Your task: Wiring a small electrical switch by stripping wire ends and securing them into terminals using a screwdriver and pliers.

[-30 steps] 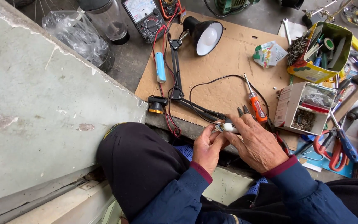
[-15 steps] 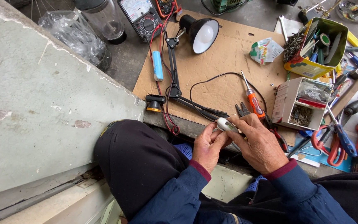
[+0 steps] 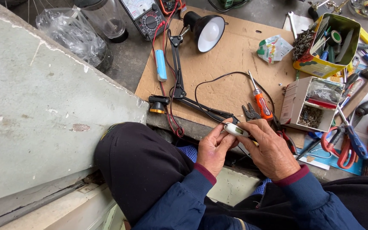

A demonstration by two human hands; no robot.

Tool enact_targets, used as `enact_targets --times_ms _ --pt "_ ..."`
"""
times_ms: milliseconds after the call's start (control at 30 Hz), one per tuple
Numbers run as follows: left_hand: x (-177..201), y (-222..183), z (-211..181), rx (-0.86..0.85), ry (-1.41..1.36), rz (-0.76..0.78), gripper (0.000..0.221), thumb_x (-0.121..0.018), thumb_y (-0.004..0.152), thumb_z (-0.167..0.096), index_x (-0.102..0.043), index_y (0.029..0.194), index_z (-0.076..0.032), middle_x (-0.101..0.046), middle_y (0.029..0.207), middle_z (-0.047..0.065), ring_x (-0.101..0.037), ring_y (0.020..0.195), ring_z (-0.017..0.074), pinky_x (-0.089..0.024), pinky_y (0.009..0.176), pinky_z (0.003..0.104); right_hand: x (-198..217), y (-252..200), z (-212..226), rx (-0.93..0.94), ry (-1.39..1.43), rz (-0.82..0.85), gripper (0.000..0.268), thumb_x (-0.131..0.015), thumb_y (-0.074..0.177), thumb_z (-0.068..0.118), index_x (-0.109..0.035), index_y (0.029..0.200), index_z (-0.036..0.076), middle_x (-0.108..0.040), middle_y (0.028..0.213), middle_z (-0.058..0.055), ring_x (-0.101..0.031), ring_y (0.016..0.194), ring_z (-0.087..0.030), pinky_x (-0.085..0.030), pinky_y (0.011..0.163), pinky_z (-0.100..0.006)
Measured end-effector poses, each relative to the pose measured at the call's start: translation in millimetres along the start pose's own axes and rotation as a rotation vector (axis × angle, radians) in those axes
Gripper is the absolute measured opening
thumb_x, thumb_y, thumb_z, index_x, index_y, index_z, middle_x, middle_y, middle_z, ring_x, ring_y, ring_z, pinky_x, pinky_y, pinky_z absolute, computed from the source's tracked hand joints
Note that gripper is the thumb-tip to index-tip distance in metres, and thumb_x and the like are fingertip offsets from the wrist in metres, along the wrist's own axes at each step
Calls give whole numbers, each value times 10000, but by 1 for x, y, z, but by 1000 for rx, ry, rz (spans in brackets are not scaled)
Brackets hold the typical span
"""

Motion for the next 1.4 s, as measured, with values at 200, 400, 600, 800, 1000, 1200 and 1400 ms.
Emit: enact_targets --times_ms 200,400,600,800,1000,1200,1400 --pt "3 -1 2 -47 101 70 595 -747 1068 -113 -581 1638 -69 -785 1346 165 -695 1177 159 -634 1059 343 -1 -5 4 -16 26 -62 355 -809 1002 244 -771 1354 220 -750 1178 -26 -791 1066 -339 -654 875 -482" --pt "3 -2 3 -57 147 84 527 -653 1125 -108 -576 1644 -59 -778 1342 201 -683 1191 184 -635 1061 391 -4 -10 3 -12 -77 -98 370 -837 965 253 -782 1331 226 -759 1193 -23 -790 1061 -341 -663 875 -491" --pt "-1 -7 -7 -56 192 70 504 -653 1114 -145 -616 1608 -55 -775 1338 244 -667 1232 207 -635 1068 399 -8 -14 5 54 -200 -140 317 -820 989 267 -764 1298 223 -739 1153 -9 -795 989 -333 -670 780 -481" --pt "-3 -6 -9 -49 244 30 561 -818 1007 -214 -691 1541 -95 -809 1295 190 -713 1200 144 -655 1041 320 -18 -19 3 98 -230 -193 277 -783 1023 215 -756 1299 210 -737 1146 -6 -793 974 -336 -663 760 -472" --pt "-16 -14 -30 -87 324 -114 423 -850 995 -253 -810 1394 -118 -861 1146 156 -755 1090 131 -678 961 326 -31 -21 1 167 -111 -309 315 -826 995 139 -800 1307 177 -773 1188 -8 -804 1048 -295 -642 850 -408" --pt "-22 -21 -43 -162 498 -151 432 -811 971 -202 -790 1382 -69 -888 1086 78 -789 905 96 -642 768 216 -25 -23 24 23 -58 -211 499 -818 914 49 -731 1403 96 -738 1268 -96 -747 909 -241 -614 713 -347" --pt "-22 -21 -34 -369 648 -153 420 -775 1020 -177 -737 1430 -93 -885 1091 105 -804 857 113 -660 708 246 -32 -24 24 96 -198 -265 491 -819 912 27 -724 1394 43 -741 1282 -138 -728 833 -261 -579 636 -358"
Point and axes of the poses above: each hand's wrist, its own y-axis towards the middle knuckle, its own x-axis out of the back of the hand, z = x × y, the point moved 1 cm from there along y, towards the middle knuckle
